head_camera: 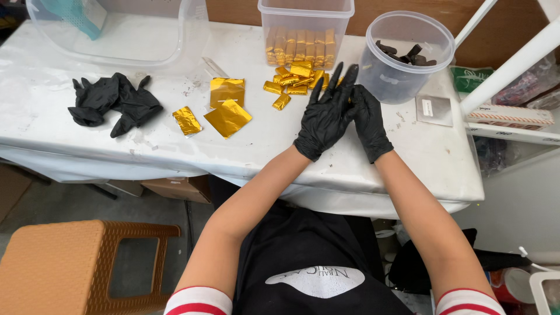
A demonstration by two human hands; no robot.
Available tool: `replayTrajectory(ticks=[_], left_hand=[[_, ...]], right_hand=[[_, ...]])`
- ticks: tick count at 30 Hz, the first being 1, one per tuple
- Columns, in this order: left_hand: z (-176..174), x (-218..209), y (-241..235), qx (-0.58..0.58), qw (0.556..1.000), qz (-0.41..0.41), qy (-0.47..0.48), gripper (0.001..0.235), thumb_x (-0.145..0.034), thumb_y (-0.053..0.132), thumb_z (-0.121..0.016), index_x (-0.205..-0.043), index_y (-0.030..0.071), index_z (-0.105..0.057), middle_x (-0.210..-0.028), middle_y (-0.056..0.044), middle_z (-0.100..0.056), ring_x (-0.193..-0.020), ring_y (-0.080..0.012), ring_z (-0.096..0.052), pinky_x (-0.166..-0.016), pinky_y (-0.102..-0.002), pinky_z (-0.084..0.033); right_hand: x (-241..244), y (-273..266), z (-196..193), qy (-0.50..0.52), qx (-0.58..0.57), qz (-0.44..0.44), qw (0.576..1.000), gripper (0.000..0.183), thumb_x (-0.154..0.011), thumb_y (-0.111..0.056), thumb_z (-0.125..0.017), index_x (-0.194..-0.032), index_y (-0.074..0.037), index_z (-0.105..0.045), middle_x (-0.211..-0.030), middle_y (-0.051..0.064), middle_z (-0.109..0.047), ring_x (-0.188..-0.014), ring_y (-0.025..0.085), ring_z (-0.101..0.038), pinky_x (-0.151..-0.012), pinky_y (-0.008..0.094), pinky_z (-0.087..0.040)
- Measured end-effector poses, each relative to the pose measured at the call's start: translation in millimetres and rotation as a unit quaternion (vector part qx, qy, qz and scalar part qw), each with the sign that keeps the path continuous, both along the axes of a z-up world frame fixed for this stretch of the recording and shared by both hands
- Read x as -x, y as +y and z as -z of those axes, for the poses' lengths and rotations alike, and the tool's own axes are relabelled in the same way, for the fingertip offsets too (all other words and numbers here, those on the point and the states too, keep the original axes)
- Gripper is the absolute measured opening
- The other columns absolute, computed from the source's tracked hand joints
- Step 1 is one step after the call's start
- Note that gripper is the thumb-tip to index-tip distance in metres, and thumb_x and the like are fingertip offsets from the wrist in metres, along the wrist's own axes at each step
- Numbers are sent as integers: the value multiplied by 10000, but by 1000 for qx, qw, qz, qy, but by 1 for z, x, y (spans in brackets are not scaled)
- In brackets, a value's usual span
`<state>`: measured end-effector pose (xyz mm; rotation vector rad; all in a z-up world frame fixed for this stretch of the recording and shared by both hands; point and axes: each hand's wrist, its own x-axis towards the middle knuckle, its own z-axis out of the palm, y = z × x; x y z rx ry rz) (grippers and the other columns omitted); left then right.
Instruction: The person wraps individual chocolate bars by hand using precut gold foil sheets and places them into a plastic container.
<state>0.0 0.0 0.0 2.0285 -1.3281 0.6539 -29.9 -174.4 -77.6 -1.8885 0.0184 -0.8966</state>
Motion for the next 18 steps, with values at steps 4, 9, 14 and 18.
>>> replayTrajectory(ticks=[4, 9, 14, 18], left_hand=[[-18, 13, 7, 72, 995, 50, 46, 636, -1019, 486, -398, -1551, 193, -210, -1549, 14, -406, -1501, -143, -248, -1283, -404, -115], [-29, -1, 20, 332, 942, 1, 52, 513, -947, 258, -608, -1387, 34, -468, -1373, -182, -542, -1326, -319, -499, -1171, -413, -357], [-15, -34, 22, 365, 840, 82, 394, 374, -1022, 408, -465, -1335, 209, -513, -1299, -30, -523, -1087, -243, -677, -723, -236, -584], [1, -55, 6, 313, 655, 173, 665, 416, -839, 455, -706, -1053, 99, -724, -918, -187, -738, -744, -319, -753, -510, -254, -565]], right_hand=[[9, 13, -18, -11, 14, 4, 1000, 420, -1092, -327, -480, -1155, 79, -569, -1014, 342, -609, -1056, 382, -579, -798, 475, -520], [28, 59, -75, -7, -144, -55, 988, 330, -1067, -323, -426, -1057, -54, -617, -904, 128, -677, -648, 152, -626, -562, 245, -521], [33, 70, -88, -45, -62, -42, 996, 217, -1042, -177, -475, -1055, 13, -579, -865, 198, -661, -626, 213, -607, -560, 289, -492], [26, 59, -78, -137, 27, -67, 988, 234, -984, -30, -606, -1201, 54, -635, -1049, 235, -654, -840, 279, -670, -641, 342, -571]])
